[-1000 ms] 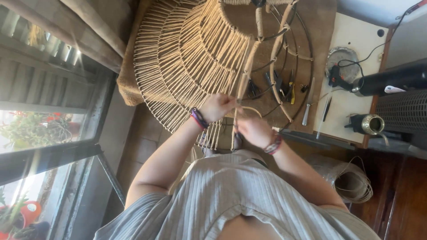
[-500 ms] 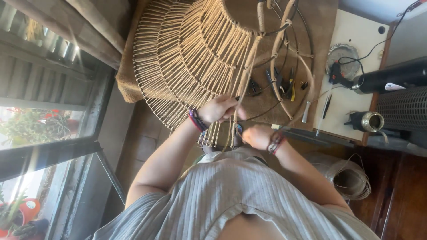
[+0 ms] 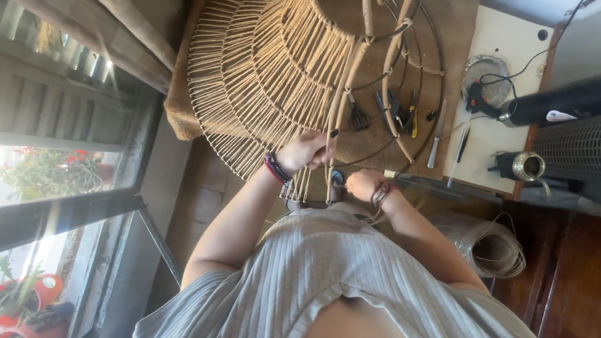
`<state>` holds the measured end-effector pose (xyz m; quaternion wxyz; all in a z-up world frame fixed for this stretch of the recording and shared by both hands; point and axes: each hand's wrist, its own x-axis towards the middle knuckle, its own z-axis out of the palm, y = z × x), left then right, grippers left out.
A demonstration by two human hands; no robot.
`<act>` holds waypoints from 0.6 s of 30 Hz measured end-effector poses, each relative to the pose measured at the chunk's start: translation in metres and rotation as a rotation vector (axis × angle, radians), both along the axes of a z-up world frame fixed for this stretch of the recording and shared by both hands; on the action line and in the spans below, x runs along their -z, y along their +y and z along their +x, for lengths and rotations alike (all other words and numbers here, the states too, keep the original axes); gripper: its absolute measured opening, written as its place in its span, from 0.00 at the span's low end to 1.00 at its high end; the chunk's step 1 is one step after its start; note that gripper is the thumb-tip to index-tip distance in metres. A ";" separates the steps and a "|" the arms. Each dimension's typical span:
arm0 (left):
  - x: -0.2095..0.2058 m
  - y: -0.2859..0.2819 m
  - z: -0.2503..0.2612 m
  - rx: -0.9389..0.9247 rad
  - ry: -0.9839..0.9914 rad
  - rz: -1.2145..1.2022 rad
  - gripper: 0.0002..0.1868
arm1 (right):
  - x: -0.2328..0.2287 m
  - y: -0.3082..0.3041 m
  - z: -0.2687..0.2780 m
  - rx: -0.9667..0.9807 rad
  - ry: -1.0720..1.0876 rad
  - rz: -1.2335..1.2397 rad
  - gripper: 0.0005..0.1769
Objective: Weaving thin flexible strips through a structural frame to create a lampshade.
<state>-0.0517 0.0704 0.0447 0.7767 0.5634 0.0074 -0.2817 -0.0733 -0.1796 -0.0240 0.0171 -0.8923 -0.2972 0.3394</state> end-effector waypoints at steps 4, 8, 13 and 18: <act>0.027 0.014 0.008 -0.033 -0.265 0.462 0.23 | -0.030 -0.021 0.005 0.323 0.126 0.252 0.18; 0.013 0.017 0.014 -0.125 -0.427 1.186 0.28 | 0.052 -0.104 -0.008 0.572 0.415 0.638 0.12; 0.043 0.011 0.013 -0.220 -0.416 1.021 0.22 | 0.045 -0.132 -0.024 0.630 0.992 0.553 0.20; 0.034 -0.007 0.012 -0.156 -0.412 0.809 0.19 | -0.023 -0.049 0.023 1.009 1.125 1.644 0.37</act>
